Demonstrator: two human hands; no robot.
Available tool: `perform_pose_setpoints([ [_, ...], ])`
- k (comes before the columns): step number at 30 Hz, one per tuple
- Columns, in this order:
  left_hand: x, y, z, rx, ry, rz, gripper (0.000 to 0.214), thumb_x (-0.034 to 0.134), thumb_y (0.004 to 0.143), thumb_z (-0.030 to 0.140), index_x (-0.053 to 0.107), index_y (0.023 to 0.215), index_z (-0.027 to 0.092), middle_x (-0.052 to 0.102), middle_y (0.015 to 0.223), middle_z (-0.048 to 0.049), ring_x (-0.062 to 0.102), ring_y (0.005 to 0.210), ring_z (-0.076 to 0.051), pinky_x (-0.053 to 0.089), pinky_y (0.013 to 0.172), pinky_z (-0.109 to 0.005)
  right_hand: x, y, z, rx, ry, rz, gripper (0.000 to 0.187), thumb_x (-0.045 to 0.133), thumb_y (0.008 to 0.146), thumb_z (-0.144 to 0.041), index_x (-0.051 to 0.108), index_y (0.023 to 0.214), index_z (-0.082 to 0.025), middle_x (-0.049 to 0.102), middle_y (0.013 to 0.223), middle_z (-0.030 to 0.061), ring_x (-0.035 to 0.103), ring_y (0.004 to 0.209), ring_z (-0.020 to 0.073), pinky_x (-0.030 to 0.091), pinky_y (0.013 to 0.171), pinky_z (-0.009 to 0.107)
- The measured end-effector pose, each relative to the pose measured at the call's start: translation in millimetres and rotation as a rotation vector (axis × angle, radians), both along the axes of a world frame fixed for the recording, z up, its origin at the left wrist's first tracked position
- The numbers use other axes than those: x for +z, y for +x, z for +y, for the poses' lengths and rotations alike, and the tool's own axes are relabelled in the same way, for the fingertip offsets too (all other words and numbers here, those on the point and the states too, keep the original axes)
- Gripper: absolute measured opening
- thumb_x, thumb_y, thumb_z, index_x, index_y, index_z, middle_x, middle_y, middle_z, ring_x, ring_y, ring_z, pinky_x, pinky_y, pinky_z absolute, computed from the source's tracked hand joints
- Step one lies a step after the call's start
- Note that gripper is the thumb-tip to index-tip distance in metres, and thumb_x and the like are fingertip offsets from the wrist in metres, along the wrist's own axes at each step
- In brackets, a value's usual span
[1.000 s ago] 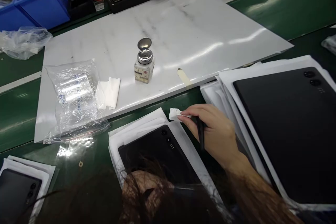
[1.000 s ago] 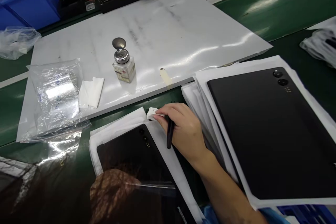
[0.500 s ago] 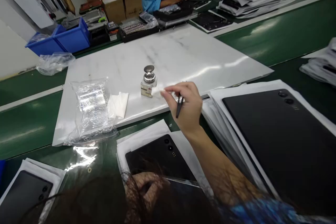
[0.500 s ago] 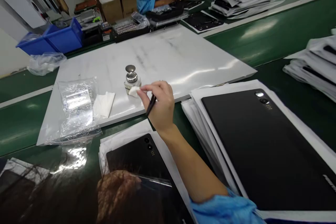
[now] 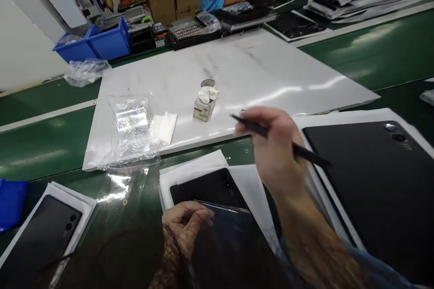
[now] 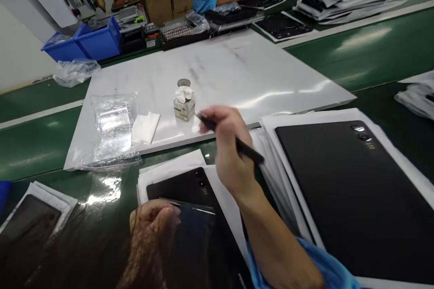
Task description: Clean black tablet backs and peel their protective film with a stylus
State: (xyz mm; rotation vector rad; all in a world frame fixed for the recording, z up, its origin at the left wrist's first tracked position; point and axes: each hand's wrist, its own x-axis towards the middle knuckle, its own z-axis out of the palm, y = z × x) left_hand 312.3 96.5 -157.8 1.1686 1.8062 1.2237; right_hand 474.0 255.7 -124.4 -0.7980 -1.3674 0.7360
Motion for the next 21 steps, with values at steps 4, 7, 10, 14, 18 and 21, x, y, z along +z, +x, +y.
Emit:
perform_pose_setpoints([
  [4,1.5,0,2,-0.055,-0.005,-0.104,0.013,0.066,0.070,0.037,0.073,0.064,0.029,0.074,0.051,0.0053,0.070,0.042,-0.017,0.058,0.041,-0.019,-8.1,42,-65,0.316,-0.377,-0.123,0.020,0.095,0.099,-0.048,0.085,0.091,-0.032,0.082,0.101,0.0044,0.080,0.081,0.0193,0.070,0.076,0.032],
  [7,3.9,0,3,-0.105,-0.005,-0.194,0.009,0.067,0.071,0.031,0.074,0.068,0.027,0.076,0.057,0.0042,0.071,0.046,-0.017,0.059,0.044,-0.019,-14.8,61,-83,0.446,-0.520,-0.162,0.018,0.102,0.090,-0.043,0.088,0.084,-0.033,0.085,0.090,0.0055,0.082,0.076,0.0215,0.070,0.068,0.030],
  [10,4.9,0,2,-0.105,-0.001,-0.198,0.006,0.068,0.071,0.026,0.074,0.070,0.027,0.077,0.060,0.0048,0.072,0.049,-0.016,0.059,0.047,-0.018,-11.7,63,-83,0.439,-0.628,-0.148,0.019,0.107,0.082,-0.044,0.090,0.083,-0.033,0.085,0.078,0.0054,0.083,0.072,0.0234,0.070,0.066,0.029],
  [14,5.3,0,0,-0.113,-0.009,-0.152,0.008,0.068,0.071,0.024,0.075,0.071,0.028,0.078,0.062,0.0055,0.072,0.052,-0.015,0.059,0.051,-0.016,-1.5,54,-77,0.421,-0.710,-0.126,0.025,0.109,0.075,-0.042,0.087,0.075,-0.031,0.087,0.078,0.0053,0.084,0.074,0.0230,0.072,0.069,0.029],
  [18,4.6,1,0,-0.136,-0.009,-0.120,0.008,0.067,0.072,0.025,0.075,0.072,0.028,0.077,0.062,0.0063,0.073,0.050,-0.014,0.059,0.049,-0.016,3.8,52,-74,0.458,-0.695,-0.149,0.028,0.108,0.074,-0.042,0.083,0.070,-0.029,0.086,0.076,0.0061,0.083,0.072,0.0224,0.071,0.068,0.029],
  [21,2.5,1,-1,-0.121,-0.001,-0.122,0.007,0.068,0.072,0.026,0.074,0.074,0.030,0.078,0.065,0.0073,0.073,0.052,-0.015,0.060,0.050,-0.018,4.0,53,-73,0.473,-0.692,-0.172,0.026,0.105,0.077,-0.039,0.082,0.070,-0.029,0.085,0.076,0.0056,0.082,0.071,0.0218,0.070,0.068,0.030],
])
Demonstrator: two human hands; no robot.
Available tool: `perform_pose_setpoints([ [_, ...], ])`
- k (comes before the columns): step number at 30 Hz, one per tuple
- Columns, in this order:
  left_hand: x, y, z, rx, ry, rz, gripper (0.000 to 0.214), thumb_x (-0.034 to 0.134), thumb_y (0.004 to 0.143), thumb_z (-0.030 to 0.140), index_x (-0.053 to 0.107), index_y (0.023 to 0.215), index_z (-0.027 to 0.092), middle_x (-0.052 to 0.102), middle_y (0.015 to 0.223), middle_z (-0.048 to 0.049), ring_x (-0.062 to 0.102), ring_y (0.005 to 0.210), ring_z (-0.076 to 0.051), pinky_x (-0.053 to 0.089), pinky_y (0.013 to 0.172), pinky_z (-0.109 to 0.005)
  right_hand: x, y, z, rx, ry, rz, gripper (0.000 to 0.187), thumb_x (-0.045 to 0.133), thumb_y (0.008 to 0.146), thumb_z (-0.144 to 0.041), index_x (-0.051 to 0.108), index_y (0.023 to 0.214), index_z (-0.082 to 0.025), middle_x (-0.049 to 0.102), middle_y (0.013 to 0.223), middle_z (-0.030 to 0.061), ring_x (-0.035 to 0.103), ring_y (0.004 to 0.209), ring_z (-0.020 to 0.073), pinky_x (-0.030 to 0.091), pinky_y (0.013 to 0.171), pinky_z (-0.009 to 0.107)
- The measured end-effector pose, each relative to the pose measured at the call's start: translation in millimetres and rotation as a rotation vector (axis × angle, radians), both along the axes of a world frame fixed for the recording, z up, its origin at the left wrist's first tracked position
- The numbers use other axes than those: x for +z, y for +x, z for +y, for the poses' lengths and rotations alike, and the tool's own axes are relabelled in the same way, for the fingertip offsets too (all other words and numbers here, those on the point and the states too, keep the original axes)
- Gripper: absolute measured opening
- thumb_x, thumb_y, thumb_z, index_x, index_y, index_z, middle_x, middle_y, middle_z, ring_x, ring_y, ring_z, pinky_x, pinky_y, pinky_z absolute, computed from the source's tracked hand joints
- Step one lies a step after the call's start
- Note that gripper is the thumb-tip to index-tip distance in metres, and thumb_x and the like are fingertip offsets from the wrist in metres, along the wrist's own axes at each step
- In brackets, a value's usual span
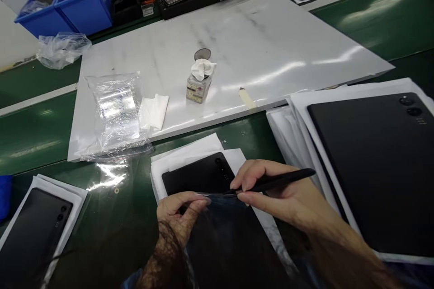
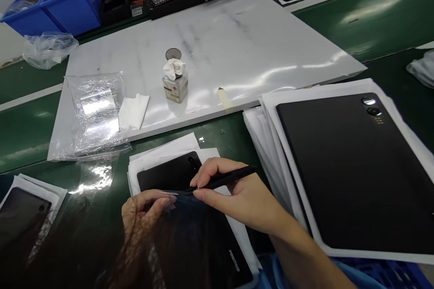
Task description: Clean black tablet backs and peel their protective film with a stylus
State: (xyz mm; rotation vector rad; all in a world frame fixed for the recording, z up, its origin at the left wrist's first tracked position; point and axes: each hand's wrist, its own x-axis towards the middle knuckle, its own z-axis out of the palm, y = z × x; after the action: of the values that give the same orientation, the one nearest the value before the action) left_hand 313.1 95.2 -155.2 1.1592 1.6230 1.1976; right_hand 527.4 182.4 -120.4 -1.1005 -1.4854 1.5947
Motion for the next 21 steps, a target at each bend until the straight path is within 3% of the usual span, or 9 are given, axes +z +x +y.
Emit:
perform_pose_setpoints([
  [16,-1.3,3,-1,0.030,0.048,0.123,0.008,0.067,0.072,0.031,0.075,0.071,0.030,0.078,0.062,0.0059,0.073,0.050,-0.017,0.061,0.052,-0.022,-6.0,2,0,0.055,0.040,0.058,0.023,0.102,0.085,-0.033,0.083,0.074,-0.028,0.086,0.079,0.0057,0.081,0.072,0.0211,0.069,0.068,0.031],
  [21,0.8,4,0,0.043,0.051,0.185,0.010,0.065,0.072,0.033,0.074,0.068,0.031,0.077,0.060,0.0084,0.072,0.046,-0.015,0.060,0.049,-0.020,-10.6,5,-12,0.052,0.149,0.127,0.020,0.098,0.089,-0.023,0.085,0.075,-0.031,0.087,0.076,0.0045,0.081,0.067,0.0209,0.068,0.063,0.030],
])
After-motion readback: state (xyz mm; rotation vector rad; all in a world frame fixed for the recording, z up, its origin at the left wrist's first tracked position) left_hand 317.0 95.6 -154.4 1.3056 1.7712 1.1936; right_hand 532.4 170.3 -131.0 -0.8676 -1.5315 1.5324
